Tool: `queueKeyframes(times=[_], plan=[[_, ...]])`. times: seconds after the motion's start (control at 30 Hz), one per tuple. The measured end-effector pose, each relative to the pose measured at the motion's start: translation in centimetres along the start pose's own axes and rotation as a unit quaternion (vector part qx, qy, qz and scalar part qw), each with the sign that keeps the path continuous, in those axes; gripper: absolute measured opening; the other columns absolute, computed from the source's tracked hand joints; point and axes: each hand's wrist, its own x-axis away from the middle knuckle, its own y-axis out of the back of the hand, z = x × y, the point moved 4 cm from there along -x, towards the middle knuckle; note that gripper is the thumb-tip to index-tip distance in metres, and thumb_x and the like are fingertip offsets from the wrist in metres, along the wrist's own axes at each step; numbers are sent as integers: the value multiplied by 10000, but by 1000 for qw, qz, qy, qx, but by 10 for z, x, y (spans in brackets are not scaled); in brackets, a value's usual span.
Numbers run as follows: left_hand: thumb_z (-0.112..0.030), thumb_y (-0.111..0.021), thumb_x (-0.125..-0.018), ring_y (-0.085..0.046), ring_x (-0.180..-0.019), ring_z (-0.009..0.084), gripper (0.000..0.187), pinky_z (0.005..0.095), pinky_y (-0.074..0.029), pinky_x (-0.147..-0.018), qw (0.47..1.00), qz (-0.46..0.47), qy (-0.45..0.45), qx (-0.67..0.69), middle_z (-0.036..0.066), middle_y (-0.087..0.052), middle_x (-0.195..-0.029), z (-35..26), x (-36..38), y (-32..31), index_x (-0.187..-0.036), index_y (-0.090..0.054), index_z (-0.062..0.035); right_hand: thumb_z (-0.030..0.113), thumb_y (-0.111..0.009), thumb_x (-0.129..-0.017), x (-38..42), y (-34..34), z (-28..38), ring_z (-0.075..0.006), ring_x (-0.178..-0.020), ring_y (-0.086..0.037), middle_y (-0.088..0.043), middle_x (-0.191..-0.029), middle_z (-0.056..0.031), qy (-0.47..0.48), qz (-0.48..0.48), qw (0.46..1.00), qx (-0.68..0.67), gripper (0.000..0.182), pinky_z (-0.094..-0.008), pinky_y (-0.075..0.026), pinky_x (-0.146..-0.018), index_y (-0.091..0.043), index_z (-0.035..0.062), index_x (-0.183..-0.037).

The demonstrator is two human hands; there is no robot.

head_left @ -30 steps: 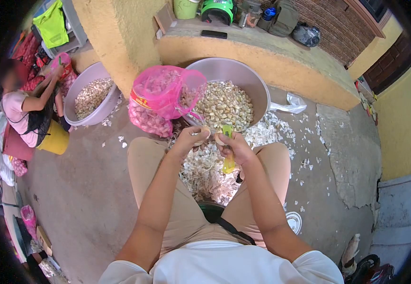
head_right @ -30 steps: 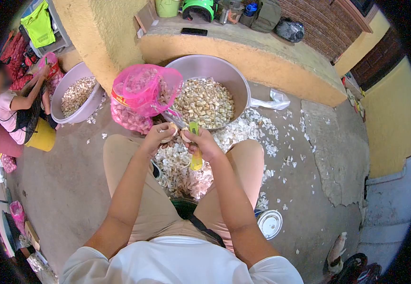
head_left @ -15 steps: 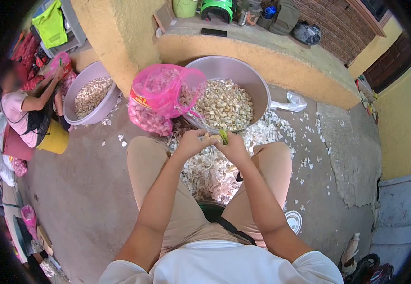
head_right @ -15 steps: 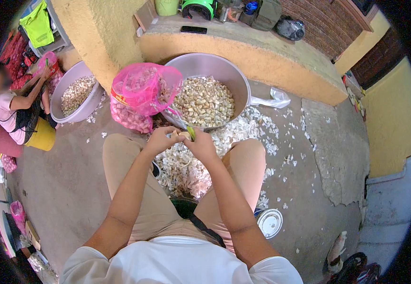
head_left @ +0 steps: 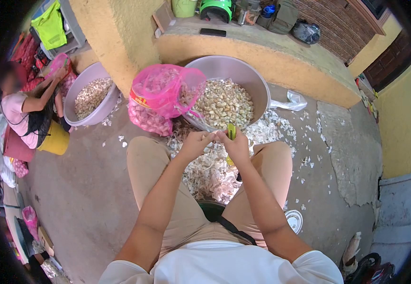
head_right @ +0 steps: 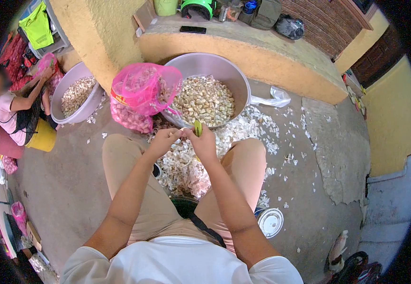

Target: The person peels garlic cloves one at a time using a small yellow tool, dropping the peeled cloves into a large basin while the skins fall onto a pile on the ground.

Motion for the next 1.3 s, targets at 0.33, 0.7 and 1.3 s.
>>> queueKeyframes(times=[0.33,0.7,1.3], plan=[[-340,-514,-838,-496,-699,88,355,257,-405,-637,996,6,-68,51,23,-584,-762,26,-21,-6,-866,-619,-2,141,-628,-761,-2,-5,-6,-80,-517,-465,-525,-594,-24,-52,-21,981,-188,173,-226,-379,-485,-514,24,-707],[-329,-520,-841,-512,-737,85,338,232,-400,-676,972,-22,-119,200,23,-600,-806,11,-15,3,-903,-625,-14,274,-441,-880,-4,1,-8,-60,-498,-386,-455,-651,-14,-125,150,946,-259,209,-202,-312,-417,-417,74,-940],[-291,-526,-838,-483,-562,81,316,253,-398,-527,961,-204,-137,128,56,-593,-649,5,-2,-3,-919,-618,0,234,-518,-842,4,-10,4,-230,-776,-570,-586,-847,-152,26,118,991,-61,357,-316,-426,-695,-434,86,-1156]])
